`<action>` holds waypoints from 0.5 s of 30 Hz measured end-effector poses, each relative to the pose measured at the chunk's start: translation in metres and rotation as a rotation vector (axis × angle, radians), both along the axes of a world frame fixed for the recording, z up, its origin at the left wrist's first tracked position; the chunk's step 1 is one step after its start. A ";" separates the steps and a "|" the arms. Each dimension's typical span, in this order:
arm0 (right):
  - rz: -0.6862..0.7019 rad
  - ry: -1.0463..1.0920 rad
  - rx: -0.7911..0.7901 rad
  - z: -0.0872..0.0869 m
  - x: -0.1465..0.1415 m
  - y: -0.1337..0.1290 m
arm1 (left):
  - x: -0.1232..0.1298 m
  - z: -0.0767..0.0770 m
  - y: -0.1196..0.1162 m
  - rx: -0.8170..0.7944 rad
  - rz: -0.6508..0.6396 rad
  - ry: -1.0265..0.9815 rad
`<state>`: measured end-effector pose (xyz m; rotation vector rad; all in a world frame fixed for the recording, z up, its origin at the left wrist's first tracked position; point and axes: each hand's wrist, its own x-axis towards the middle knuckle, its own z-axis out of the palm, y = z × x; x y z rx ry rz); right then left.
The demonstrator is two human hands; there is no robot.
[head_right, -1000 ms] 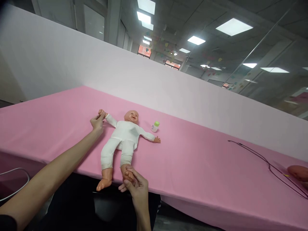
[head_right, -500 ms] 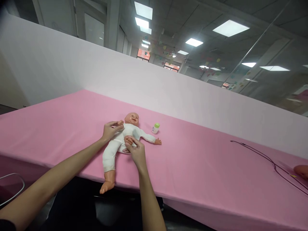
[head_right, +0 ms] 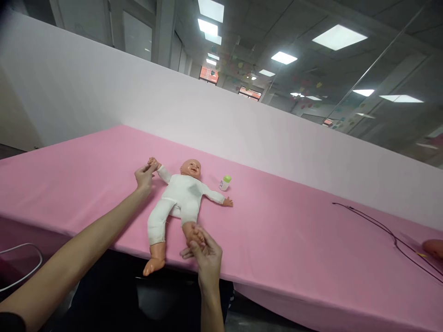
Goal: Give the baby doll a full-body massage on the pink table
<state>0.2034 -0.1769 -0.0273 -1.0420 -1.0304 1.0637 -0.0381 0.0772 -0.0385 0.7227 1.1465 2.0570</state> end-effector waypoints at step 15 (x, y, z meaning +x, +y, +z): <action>0.065 -0.145 0.019 0.039 -0.007 0.063 | 0.014 -0.005 -0.005 0.107 -0.166 0.264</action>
